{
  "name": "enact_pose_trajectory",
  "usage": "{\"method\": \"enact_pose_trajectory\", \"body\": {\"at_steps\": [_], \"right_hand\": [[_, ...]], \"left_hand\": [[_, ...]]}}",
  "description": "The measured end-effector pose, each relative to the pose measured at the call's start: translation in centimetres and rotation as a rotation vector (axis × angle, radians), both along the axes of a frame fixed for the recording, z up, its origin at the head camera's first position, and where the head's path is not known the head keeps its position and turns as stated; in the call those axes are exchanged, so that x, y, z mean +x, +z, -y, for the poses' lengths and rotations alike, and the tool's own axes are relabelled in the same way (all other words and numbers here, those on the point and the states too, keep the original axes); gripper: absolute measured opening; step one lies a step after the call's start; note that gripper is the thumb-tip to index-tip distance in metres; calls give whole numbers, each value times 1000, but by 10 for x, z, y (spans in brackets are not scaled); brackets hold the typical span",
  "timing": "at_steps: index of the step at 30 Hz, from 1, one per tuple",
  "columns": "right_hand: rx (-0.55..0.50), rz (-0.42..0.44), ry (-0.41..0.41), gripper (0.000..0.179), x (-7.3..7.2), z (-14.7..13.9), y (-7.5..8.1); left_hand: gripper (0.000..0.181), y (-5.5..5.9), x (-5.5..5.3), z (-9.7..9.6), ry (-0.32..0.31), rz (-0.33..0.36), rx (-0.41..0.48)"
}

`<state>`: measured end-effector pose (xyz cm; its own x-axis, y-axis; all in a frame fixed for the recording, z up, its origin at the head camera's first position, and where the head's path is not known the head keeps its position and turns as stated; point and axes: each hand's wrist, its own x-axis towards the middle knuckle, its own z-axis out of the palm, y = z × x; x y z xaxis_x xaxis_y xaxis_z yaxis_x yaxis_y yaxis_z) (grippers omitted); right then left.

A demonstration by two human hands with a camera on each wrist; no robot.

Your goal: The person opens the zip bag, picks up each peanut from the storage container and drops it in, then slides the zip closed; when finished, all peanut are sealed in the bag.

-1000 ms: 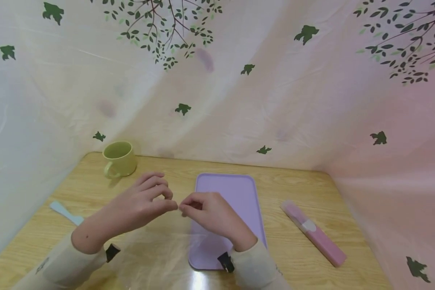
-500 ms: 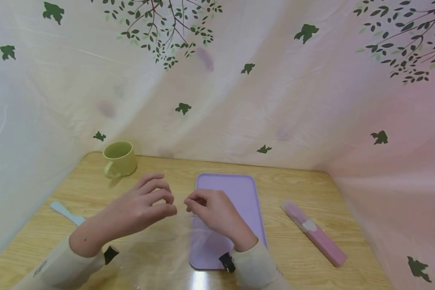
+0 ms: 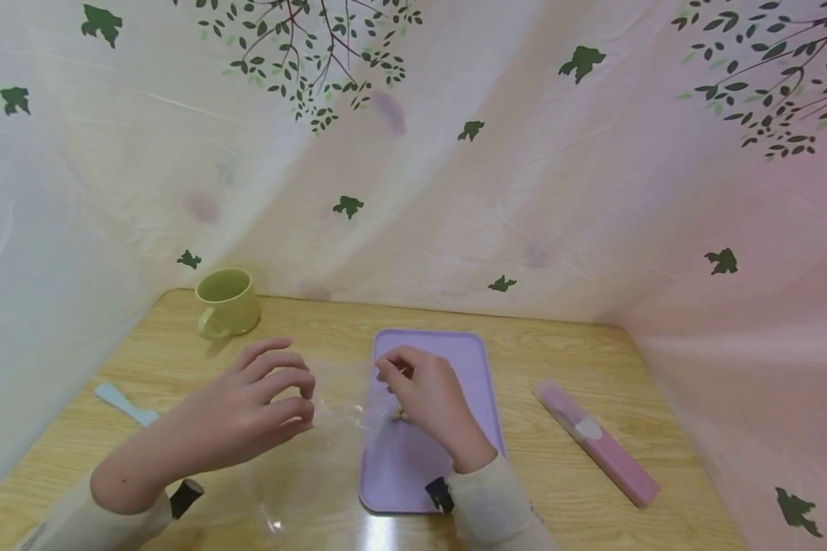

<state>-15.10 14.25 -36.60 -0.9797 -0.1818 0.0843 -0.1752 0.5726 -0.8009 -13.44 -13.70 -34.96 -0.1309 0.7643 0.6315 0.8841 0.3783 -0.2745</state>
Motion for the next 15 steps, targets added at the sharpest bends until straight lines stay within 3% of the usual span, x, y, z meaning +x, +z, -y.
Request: {"method": "enact_pose_trajectory", "body": {"at_steps": [5, 9, 12, 15], "right_hand": [[6, 9, -67, 18, -3, -7, -4], [30, 0, -75, 18, -3, -10, -7], [40, -16, -50, 16, -1, -10, -8], [23, -1, 32, 18, 2, -7, -8]], "left_hand": [[33, 6, 0, 12, 18, 19, -6], [38, 11, -2, 23, 86, 41, -25], [39, 14, -3, 27, 160, 62, -39], [20, 15, -3, 24, 207, 109, -30]]}}
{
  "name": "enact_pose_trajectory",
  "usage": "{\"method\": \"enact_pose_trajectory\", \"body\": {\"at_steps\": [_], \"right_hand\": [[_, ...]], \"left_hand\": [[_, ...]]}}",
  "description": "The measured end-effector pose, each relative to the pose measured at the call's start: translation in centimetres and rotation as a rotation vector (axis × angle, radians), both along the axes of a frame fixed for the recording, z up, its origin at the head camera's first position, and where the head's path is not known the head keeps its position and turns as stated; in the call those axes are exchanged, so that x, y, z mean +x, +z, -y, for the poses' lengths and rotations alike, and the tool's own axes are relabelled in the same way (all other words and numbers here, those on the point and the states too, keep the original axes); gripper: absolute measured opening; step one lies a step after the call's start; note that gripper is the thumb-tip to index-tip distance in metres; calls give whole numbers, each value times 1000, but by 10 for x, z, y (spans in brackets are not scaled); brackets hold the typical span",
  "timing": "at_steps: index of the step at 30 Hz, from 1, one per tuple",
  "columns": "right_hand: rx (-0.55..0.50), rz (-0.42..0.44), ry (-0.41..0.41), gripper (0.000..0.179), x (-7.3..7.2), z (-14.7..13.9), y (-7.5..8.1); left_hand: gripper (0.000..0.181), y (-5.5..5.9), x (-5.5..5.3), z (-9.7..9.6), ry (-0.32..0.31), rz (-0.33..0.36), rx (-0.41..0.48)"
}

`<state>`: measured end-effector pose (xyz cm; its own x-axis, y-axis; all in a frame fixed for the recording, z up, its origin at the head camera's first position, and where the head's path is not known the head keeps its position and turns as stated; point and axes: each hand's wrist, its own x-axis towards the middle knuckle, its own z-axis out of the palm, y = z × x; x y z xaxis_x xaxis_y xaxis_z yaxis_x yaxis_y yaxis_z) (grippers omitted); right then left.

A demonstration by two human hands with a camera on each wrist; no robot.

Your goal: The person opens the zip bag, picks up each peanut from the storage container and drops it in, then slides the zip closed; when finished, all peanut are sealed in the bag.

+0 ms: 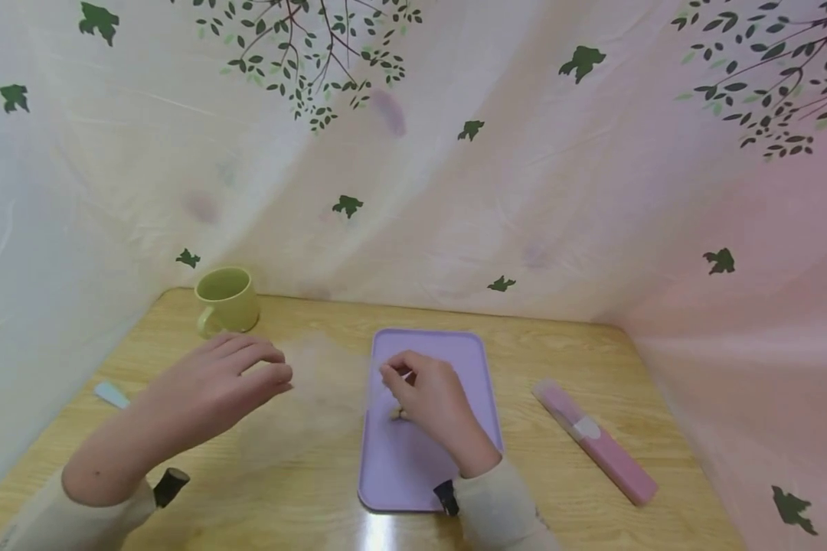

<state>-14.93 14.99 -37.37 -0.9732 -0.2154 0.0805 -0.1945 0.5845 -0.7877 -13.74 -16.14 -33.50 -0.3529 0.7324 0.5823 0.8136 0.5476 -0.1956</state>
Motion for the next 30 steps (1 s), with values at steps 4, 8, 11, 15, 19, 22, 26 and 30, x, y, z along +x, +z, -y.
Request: {"method": "enact_pose_trajectory", "body": {"at_steps": [4, 8, 11, 15, 19, 22, 26, 30], "right_hand": [[-34, 68, 109, 21, 2, 4, 0], [-27, 118, 136, 20, 2, 9, -4], [17, 128, 164, 20, 2, 12, -8], [98, 119, 211, 20, 0, 14, -13], [149, 130, 242, 21, -2, 15, -18], [165, 137, 248, 23, -3, 16, -21], [147, 162, 216, 28, -4, 12, -20], [97, 179, 115, 29, -10, -8, -7]], "left_hand": [[15, -3, 0, -9, 42, 60, 57], [24, -11, -4, -19, 62, 93, 134], [21, -19, -6, -23, 100, 183, 184], [12, -27, -8, -26, 204, 460, 248], [24, -37, -14, -27, 282, 736, 335], [35, -44, -18, -27, 293, 848, 393], [34, -56, -24, -26, 287, 885, 416], [31, -60, -29, -26, 278, 837, 416]]}}
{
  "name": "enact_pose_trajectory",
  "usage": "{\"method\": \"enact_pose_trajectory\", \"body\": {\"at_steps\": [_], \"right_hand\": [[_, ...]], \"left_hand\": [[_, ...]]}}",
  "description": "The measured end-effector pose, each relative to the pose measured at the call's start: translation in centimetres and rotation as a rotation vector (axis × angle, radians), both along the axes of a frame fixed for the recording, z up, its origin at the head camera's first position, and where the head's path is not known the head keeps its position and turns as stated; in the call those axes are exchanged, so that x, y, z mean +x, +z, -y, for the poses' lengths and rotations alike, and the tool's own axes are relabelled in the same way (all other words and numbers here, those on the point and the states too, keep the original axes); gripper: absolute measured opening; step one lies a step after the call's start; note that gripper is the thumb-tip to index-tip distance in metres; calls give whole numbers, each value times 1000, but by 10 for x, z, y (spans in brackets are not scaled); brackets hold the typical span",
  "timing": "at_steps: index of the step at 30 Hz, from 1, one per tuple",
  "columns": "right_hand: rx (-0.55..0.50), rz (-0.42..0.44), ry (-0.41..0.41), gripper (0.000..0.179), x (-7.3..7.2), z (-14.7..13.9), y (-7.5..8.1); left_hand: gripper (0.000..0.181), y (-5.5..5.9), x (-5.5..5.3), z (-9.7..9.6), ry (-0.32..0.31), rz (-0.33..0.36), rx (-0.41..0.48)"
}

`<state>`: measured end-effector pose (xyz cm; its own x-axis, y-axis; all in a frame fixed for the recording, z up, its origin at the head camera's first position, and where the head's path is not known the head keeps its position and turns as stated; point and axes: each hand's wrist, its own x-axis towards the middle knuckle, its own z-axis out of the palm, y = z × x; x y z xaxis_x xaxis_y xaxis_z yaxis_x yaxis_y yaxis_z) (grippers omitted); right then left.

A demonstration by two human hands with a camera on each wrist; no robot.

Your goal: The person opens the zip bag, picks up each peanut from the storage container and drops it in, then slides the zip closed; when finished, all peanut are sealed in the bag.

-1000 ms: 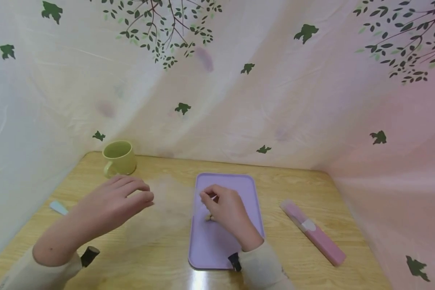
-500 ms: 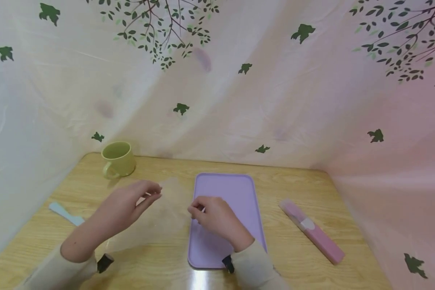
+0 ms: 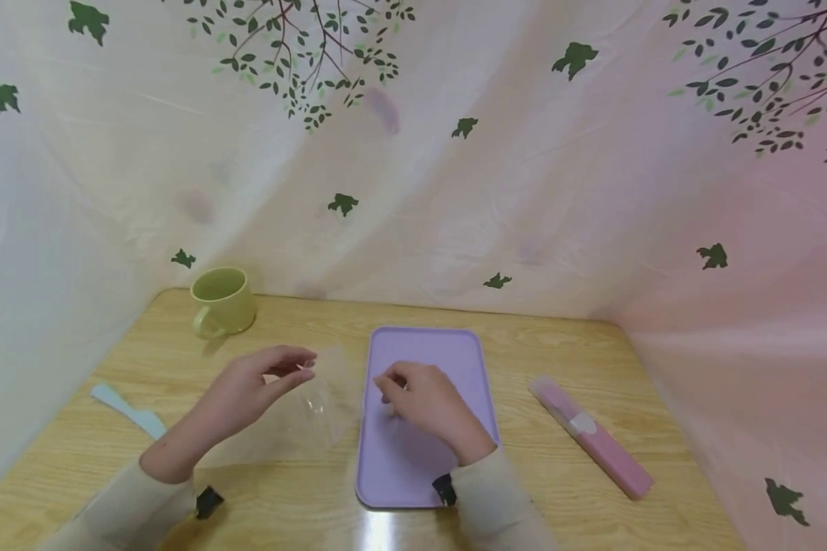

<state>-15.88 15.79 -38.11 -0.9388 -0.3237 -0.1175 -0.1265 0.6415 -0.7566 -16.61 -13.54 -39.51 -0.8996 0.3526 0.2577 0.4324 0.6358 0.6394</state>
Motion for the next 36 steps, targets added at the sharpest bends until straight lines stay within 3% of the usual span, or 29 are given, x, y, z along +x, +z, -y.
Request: {"method": "enact_pose_trajectory", "body": {"at_steps": [4, 7, 16, 26, 36], "right_hand": [[14, 1, -89, 27, -11, -31, 13], [37, 41, -93, 29, -23, -50, 13], [70, 155, -76, 24, -58, -72, -27], [112, 226, -20, 16, -71, -70, -52], [145, 249, -32, 15, -72, -59, -48]], "left_hand": [[30, 0, -1, 0, -1, -43, 3], [29, 1, -1, 1, -12, -54, 8], [33, 1, -1, 2, -51, -61, 24], [31, 0, -1, 3, -79, -114, 8], [33, -1, 0, 5, -72, -105, -11]]}}
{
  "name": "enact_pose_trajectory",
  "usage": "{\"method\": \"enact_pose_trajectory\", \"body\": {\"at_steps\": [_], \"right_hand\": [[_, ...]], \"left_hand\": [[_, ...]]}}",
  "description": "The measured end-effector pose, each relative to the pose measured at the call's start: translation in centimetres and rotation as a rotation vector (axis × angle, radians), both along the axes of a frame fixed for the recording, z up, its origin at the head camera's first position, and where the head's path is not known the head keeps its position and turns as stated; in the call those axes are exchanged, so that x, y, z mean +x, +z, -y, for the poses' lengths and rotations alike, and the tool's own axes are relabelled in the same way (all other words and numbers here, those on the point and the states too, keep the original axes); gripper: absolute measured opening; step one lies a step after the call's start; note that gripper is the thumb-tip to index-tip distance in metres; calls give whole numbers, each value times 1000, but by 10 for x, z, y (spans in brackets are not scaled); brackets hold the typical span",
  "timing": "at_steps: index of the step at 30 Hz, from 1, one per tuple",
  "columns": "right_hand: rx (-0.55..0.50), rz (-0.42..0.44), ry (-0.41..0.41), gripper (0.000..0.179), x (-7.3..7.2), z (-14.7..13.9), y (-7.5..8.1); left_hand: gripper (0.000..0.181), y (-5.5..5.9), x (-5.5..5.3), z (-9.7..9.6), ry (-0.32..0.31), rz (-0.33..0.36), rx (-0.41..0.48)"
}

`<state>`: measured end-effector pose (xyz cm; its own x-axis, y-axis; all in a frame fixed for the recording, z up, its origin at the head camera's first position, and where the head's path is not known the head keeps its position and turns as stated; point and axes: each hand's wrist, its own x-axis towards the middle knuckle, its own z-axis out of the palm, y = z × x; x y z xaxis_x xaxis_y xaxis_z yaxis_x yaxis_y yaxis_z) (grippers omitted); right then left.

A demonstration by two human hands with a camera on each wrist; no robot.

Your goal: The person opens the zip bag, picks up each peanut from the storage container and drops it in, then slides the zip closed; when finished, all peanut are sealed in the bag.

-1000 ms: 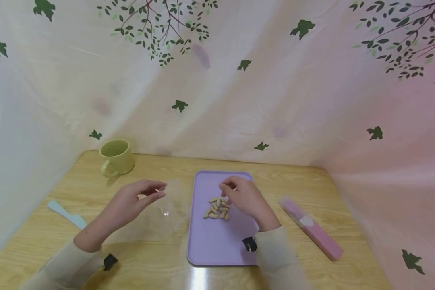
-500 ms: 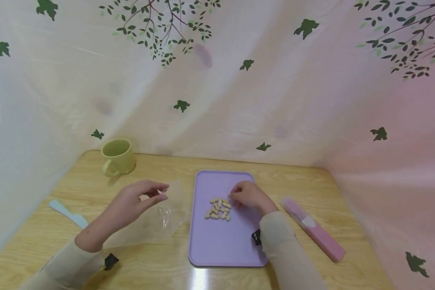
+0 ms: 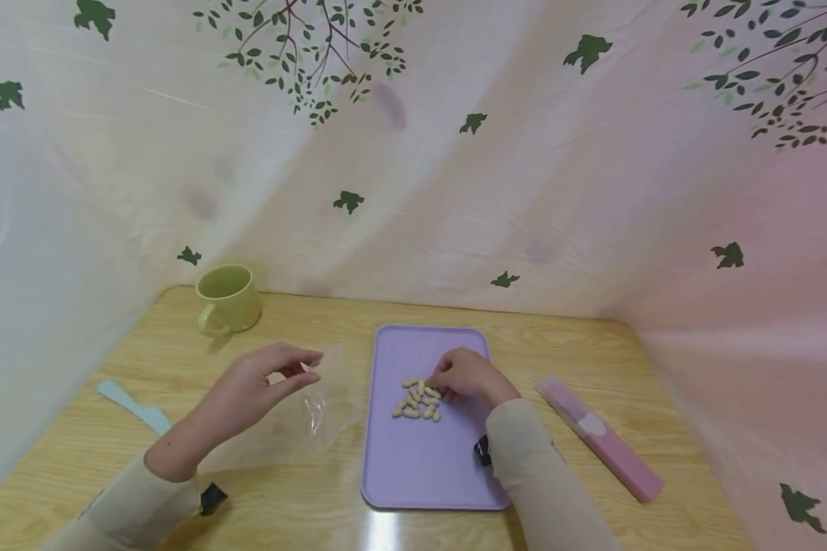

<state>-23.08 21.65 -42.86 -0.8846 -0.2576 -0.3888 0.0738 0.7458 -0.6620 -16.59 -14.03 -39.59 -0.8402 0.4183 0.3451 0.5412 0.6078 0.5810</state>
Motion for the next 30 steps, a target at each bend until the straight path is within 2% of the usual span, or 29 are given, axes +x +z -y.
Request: {"method": "enact_pose_trajectory", "body": {"at_steps": [14, 19, 26, 30], "right_hand": [[-1, -2, 16, 20, 1, 0, -3], [-12, 4, -12, 20, 2, -4, -3], [-68, -10, -84, 22, 7, -9, 4], [-163, -26, -98, 31, 13, -1, 13]], "left_hand": [[35, 0, 1, -3, 3, 10, -4], [35, -1, 1, -3, 8, 10, -4], [35, 0, 0, -3, 19, 20, -14], [35, 0, 0, -3, 17, 29, -15]]}}
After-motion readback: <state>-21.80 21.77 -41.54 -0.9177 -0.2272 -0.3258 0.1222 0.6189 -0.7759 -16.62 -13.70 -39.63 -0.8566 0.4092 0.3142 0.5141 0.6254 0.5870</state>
